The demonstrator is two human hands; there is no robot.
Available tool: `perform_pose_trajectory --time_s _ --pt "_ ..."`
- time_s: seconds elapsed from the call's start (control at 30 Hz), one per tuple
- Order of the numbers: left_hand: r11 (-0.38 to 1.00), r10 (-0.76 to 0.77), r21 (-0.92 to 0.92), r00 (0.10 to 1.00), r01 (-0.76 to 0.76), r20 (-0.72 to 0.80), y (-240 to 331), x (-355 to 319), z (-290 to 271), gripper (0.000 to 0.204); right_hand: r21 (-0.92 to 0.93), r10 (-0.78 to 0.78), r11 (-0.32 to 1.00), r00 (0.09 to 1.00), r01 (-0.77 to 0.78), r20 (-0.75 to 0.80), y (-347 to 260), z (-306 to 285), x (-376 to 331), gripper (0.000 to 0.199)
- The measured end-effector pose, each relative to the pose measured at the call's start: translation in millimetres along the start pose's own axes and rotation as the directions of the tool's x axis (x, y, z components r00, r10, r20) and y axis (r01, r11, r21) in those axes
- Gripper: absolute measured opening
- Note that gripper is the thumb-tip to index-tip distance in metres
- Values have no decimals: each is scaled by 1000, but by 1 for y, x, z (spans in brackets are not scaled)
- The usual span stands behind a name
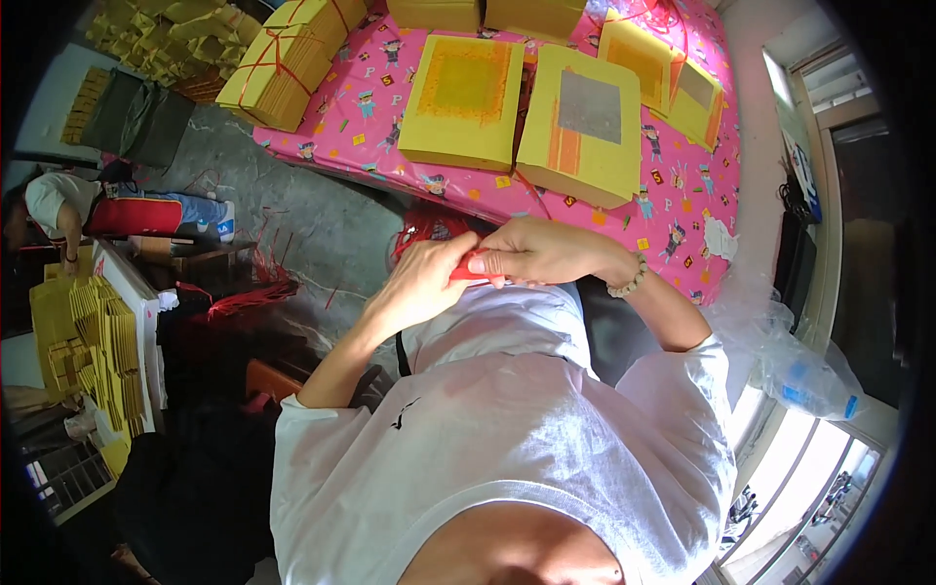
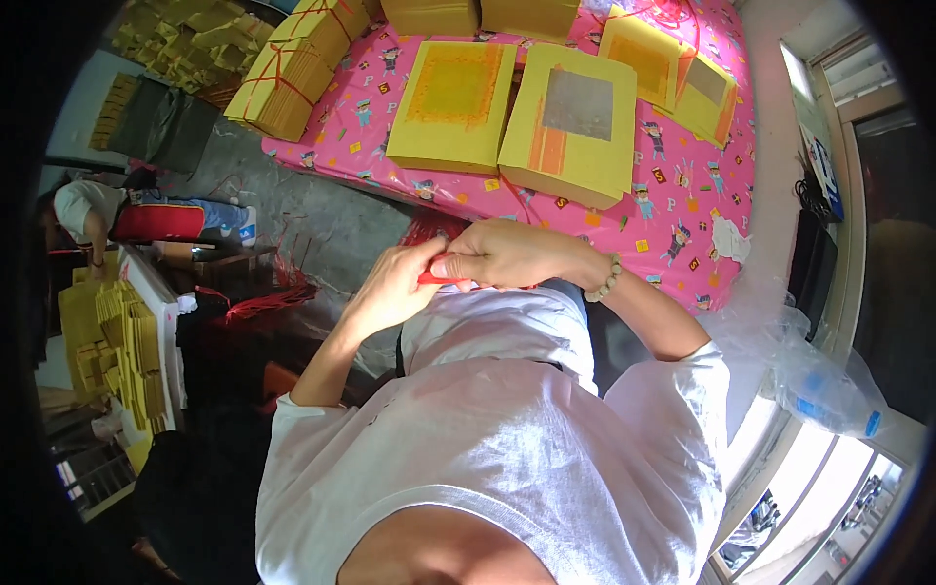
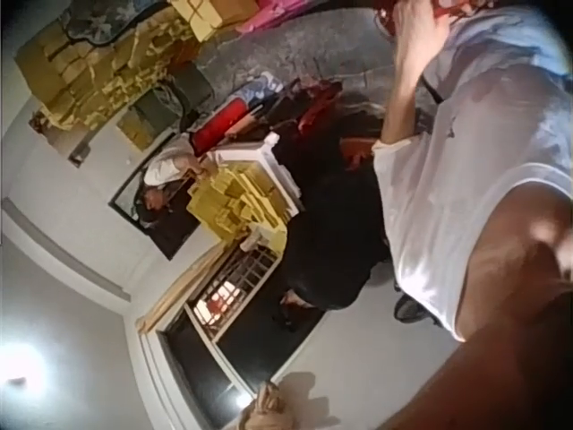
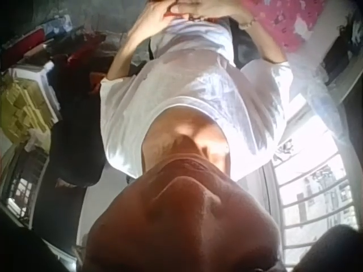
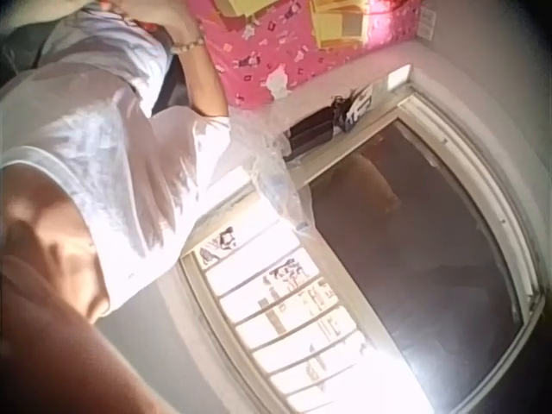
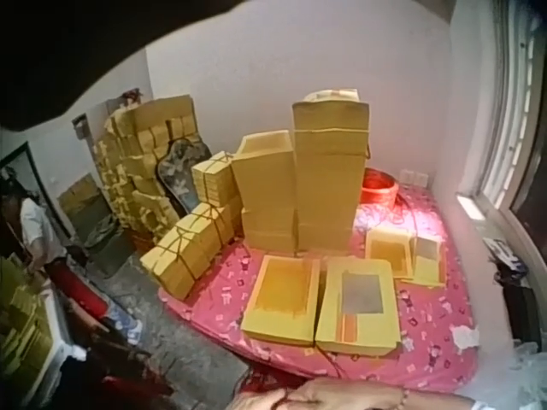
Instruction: Untangling a bunch of red plastic strips and then cutting them with scissors for use in packaging.
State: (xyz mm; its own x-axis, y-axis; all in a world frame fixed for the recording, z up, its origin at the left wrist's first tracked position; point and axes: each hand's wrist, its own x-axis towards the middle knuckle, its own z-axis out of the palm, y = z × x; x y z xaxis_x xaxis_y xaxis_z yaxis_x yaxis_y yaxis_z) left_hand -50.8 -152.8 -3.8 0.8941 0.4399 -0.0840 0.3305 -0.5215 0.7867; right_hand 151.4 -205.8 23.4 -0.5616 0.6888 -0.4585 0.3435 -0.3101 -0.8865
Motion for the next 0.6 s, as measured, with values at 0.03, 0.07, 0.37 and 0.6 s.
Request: perform_pose_trajectory --time_s 0.03,0.07,0.37,0.6 --pt "995 38 98 999 -37 -3 -2 -3 1 27 1 10 1000 1000 -11 11 -2 1 -2 50" --pt "979 119 172 991 -108 -54 -1 -5 3 20 -111 65 992 995 -57 70 -10 -2 -7 49" --pt "959 111 285 920 1 -376 -3 -61 -47 25 -302 -312 895 945 327 96 -11 1 19 35" --pt "960 -37 183 744 211 -667 -10 -121 -81 25 -298 -414 835 885 463 213 -7 -6 59 45"
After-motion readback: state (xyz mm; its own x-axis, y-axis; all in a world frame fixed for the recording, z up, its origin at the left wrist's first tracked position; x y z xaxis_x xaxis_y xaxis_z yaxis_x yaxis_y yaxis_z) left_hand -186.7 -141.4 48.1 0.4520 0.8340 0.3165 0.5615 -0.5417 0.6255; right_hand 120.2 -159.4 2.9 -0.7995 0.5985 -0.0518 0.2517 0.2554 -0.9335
